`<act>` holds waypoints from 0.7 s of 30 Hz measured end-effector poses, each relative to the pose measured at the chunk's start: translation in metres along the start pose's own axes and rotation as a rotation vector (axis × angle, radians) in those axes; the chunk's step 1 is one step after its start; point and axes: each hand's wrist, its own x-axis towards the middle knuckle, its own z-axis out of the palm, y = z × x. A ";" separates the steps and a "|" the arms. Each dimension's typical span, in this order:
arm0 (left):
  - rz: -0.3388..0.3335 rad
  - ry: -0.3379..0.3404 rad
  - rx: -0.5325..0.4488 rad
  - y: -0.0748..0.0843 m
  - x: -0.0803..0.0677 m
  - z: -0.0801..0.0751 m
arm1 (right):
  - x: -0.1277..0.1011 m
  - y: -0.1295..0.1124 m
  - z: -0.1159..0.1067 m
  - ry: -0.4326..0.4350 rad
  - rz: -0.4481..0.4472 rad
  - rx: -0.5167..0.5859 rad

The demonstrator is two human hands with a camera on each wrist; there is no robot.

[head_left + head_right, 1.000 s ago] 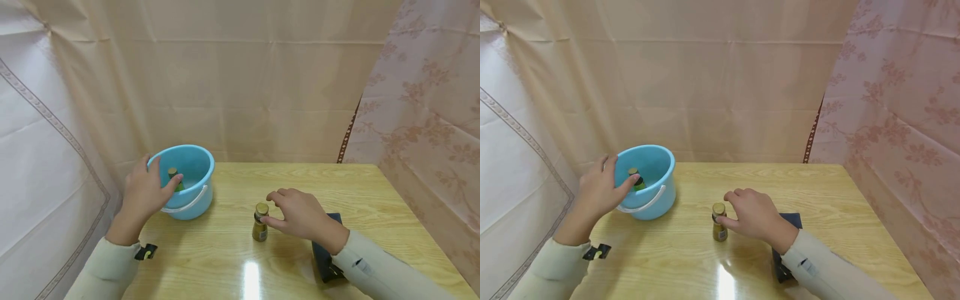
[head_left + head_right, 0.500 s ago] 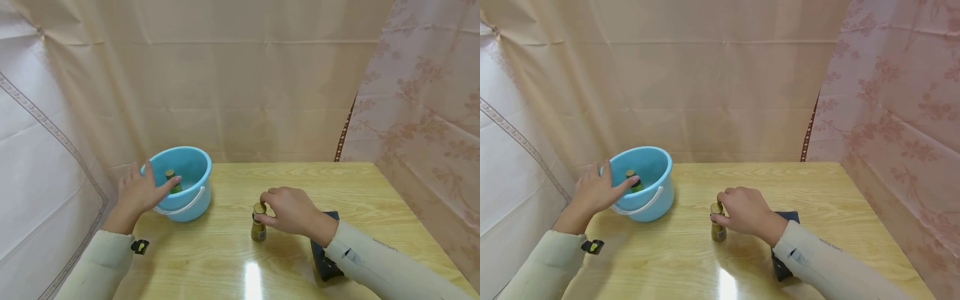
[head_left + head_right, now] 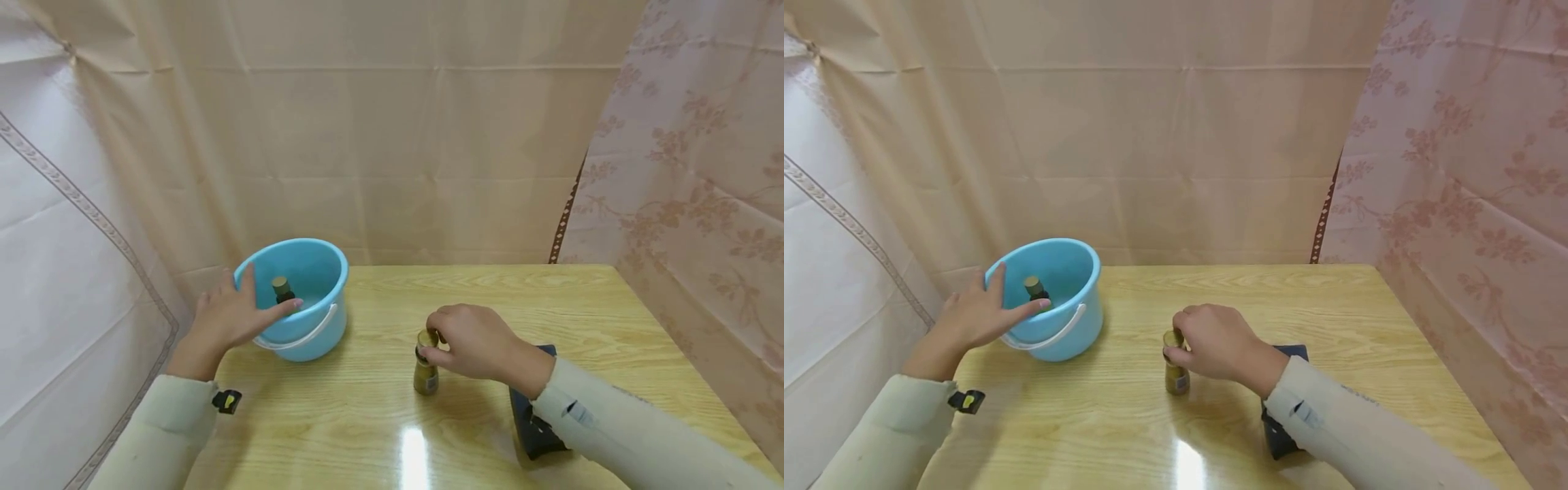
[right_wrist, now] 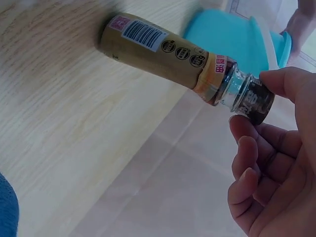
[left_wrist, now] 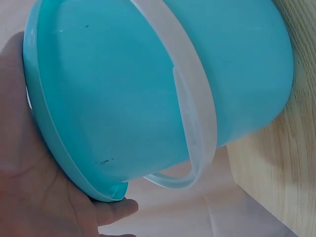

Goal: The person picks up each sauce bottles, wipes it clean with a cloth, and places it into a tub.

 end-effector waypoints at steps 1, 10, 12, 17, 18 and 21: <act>0.007 0.002 -0.001 0.000 -0.001 0.000 | 0.001 0.000 -0.002 0.002 0.000 0.000; 0.048 0.001 -0.024 0.004 -0.007 0.000 | 0.015 0.002 -0.040 0.056 0.001 -0.006; 0.054 -0.005 -0.028 0.006 -0.009 -0.001 | 0.019 0.001 -0.051 0.065 0.003 0.007; 0.060 -0.011 -0.027 0.008 -0.012 0.000 | 0.036 -0.006 -0.083 0.064 0.017 0.075; 0.061 -0.008 -0.027 0.009 -0.012 0.000 | 0.040 -0.008 -0.090 0.060 0.020 0.090; 0.060 -0.005 -0.025 0.008 -0.013 0.001 | 0.054 -0.011 -0.106 0.048 0.025 0.131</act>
